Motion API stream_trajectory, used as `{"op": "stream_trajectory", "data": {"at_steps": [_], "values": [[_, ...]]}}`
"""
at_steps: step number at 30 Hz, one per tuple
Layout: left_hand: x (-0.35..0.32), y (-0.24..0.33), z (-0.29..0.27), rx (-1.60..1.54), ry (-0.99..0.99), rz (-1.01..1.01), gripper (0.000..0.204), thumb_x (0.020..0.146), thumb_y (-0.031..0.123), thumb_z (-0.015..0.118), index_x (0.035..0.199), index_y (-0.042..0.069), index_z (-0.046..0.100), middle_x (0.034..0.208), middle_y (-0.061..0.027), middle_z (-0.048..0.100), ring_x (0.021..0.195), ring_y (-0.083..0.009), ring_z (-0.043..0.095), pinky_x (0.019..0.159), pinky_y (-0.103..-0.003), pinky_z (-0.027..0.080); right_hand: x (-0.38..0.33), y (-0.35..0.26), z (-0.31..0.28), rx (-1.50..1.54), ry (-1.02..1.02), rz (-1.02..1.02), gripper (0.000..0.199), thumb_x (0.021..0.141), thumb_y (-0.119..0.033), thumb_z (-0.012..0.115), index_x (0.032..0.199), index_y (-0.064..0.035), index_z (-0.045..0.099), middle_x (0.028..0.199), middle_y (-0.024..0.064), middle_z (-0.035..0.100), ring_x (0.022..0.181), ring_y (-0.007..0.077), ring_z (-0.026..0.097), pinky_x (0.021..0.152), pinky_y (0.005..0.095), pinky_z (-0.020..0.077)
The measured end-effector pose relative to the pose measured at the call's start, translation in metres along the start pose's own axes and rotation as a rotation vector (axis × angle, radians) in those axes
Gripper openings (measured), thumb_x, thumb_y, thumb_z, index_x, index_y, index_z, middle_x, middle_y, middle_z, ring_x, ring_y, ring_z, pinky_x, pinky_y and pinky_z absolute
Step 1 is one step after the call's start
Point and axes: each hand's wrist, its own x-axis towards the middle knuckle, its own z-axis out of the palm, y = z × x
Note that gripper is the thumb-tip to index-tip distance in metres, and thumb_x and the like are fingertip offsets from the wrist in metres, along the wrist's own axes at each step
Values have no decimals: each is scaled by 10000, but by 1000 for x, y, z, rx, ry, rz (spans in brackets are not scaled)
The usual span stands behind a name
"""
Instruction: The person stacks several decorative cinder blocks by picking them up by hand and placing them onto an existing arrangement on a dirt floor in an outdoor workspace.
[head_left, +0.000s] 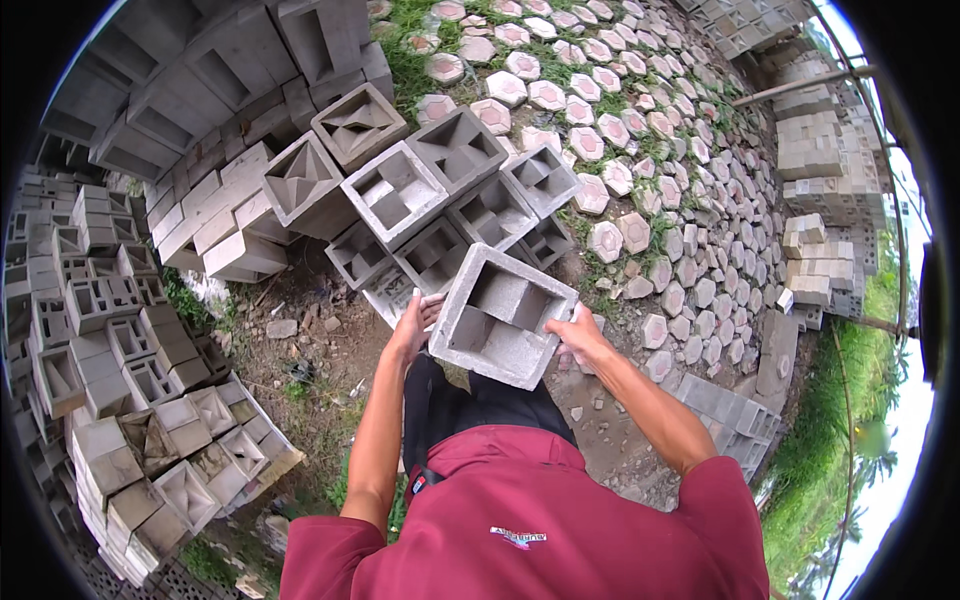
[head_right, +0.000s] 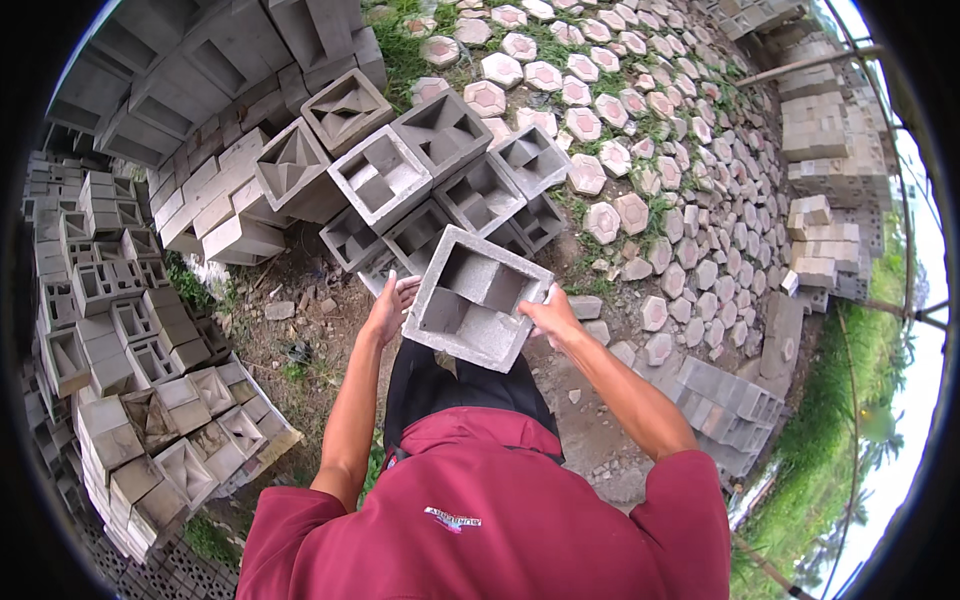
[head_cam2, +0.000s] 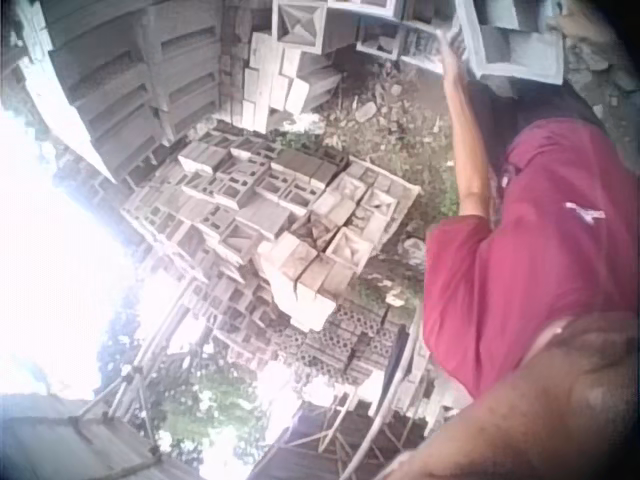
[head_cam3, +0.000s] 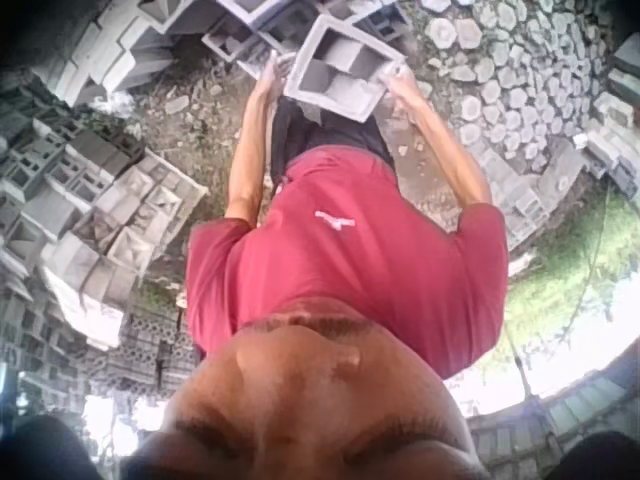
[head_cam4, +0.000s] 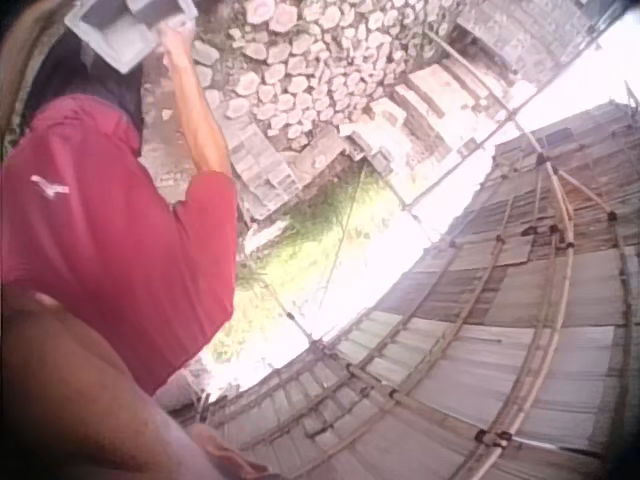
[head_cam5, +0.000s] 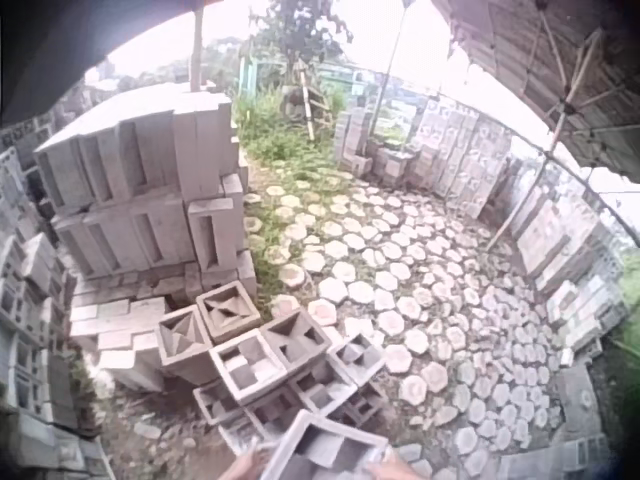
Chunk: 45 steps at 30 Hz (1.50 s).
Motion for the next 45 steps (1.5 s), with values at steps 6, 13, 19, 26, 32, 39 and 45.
{"op": "stream_trajectory", "data": {"at_steps": [6, 13, 19, 26, 32, 39, 45], "values": [[-29, -23, 132, -67, -342, -79, 560, 950, 490, 356, 1289, 61, 478, 1228, -119, 545, 1068, -246, 558, 905, -392, 469, -131, 4, -60, -282, 225, -148, 555, 671, -163, 707, 1102, 80, 456, 779, 143, 612, 590, 204, 618, 416, 312, 491], [-83, -46, 205, 26, -589, -25, 528, 944, 456, 369, 1266, 54, 491, 1170, -133, 571, 1023, -260, 582, 869, -392, 493, -342, 14, -82, -412, 585, -450, 875, 821, -641, 526, 1271, 98, 398, 971, 219, 630, 862, 233, 635, 761, 337, 507], [-122, -79, 247, 182, -731, -321, 520, 947, 446, 362, 1258, 52, 494, 1153, -133, 580, 1008, -265, 589, 855, -388, 500, -337, 197, -40, 1027, 628, -431, 719, 898, -632, 375, 1266, -21, 468, 1112, 87, 596, 959, 130, 555, 777, 262, 457], [-142, -199, 308, 474, -801, -585, 506, 951, 442, 363, 1239, 50, 505, 1105, -119, 599, 944, -250, 607, 817, -375, 519, -329, 344, -3, 1624, 779, -686, 610, 939, -524, 400, 1259, -17, 512, 1112, 79, 597, 989, 153, 566, 852, 287, 453], [-180, -300, 380, 694, -886, -852, 577, 953, 508, 321, 1282, 55, 458, 1123, -150, 586, 952, -263, 612, 813, -394, 531, -383, 426, 9, 1815, 1102, -592, 577, 940, -506, 409, 1258, -36, 510, 1104, 98, 600, 929, 179, 605, 823, 307, 482], [-230, -397, 429, 916, -984, -1073, 585, 940, 508, 363, 1252, 31, 493, 1108, -158, 599, 918, -271, 632, 772, -383, 552, -423, 480, 34, 1962, 1372, -784, 623, 941, -527, 372, 1316, -32, 427, 1197, 156, 556, 1039, 274, 588, 896, 402, 483], [-246, -449, 467, 1098, -1125, -1160, 679, 935, 569, 311, 1359, 45, 390, 1282, -172, 501, 1095, -288, 559, 898, -394, 495, -446, 480, 26, 2079, 1610, -714, 667, 933, -563, 349, 1340, -37, 399, 1248, 156, 520, 1089, 288, 557, 924, 413, 462]]}}
